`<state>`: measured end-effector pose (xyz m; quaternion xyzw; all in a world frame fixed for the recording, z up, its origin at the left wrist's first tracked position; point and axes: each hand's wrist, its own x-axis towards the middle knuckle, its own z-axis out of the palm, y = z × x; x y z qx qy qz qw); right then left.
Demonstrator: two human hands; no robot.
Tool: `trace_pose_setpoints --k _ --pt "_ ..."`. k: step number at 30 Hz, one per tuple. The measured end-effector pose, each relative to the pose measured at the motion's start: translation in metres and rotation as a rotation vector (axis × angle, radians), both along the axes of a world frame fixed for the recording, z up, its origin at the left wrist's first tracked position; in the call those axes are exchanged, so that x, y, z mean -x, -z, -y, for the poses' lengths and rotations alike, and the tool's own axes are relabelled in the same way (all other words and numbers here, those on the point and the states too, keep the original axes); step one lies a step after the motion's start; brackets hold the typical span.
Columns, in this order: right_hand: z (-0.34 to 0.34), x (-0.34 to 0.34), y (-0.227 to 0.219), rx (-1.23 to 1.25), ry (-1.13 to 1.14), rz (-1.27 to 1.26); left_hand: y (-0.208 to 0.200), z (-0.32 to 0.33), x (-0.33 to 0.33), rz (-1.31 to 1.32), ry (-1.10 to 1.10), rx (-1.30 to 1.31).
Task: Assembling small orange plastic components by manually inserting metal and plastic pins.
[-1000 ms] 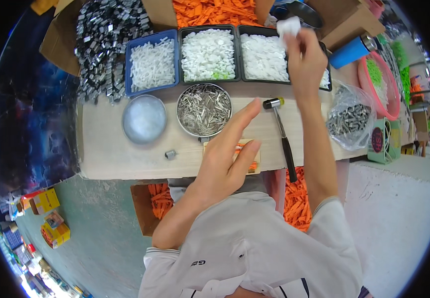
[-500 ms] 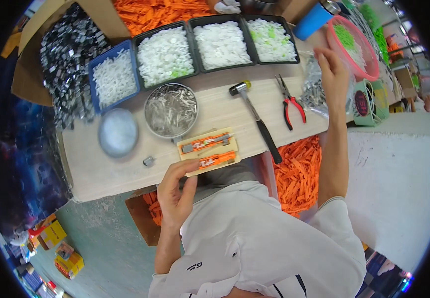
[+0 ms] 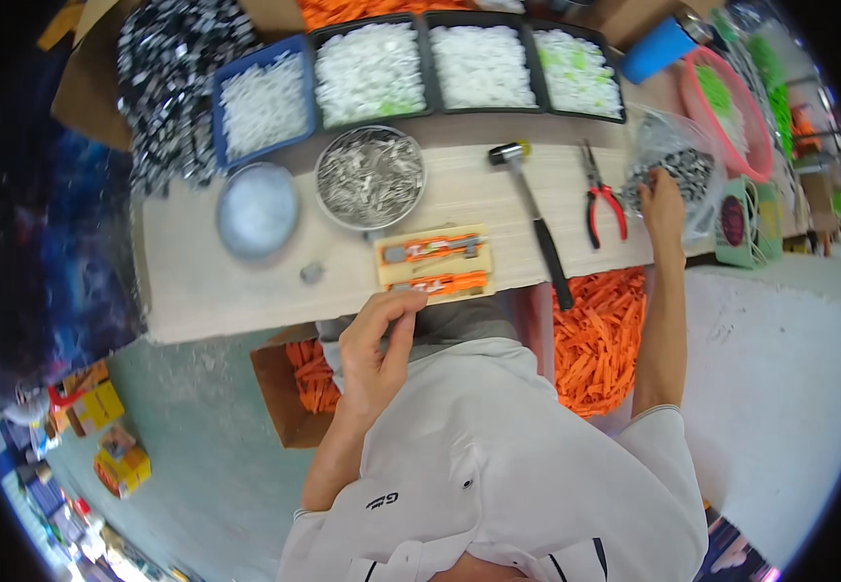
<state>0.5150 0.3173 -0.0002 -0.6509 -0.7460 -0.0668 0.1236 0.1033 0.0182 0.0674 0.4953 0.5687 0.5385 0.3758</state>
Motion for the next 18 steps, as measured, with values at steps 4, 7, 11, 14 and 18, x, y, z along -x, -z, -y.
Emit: trace_pose_setpoints --k 4,7,11,14,18 --pt "-0.009 -0.011 0.014 0.007 0.022 -0.044 0.014 0.008 0.010 0.003 -0.204 0.022" --pt "-0.018 -0.013 0.015 0.044 0.021 -0.056 0.014 0.014 0.018 0.006 -0.328 0.063" --pt "-0.018 -0.006 0.003 0.126 0.128 -0.027 0.027 0.008 0.033 -0.178 -0.480 0.002" --pt "-0.021 -0.024 0.017 -0.162 -0.049 0.022 0.029 0.002 0.043 -0.162 -0.532 -0.012" --pt "0.001 -0.017 -0.002 -0.207 -0.053 0.068 0.028 -0.013 0.058 -0.235 -0.542 -0.041"
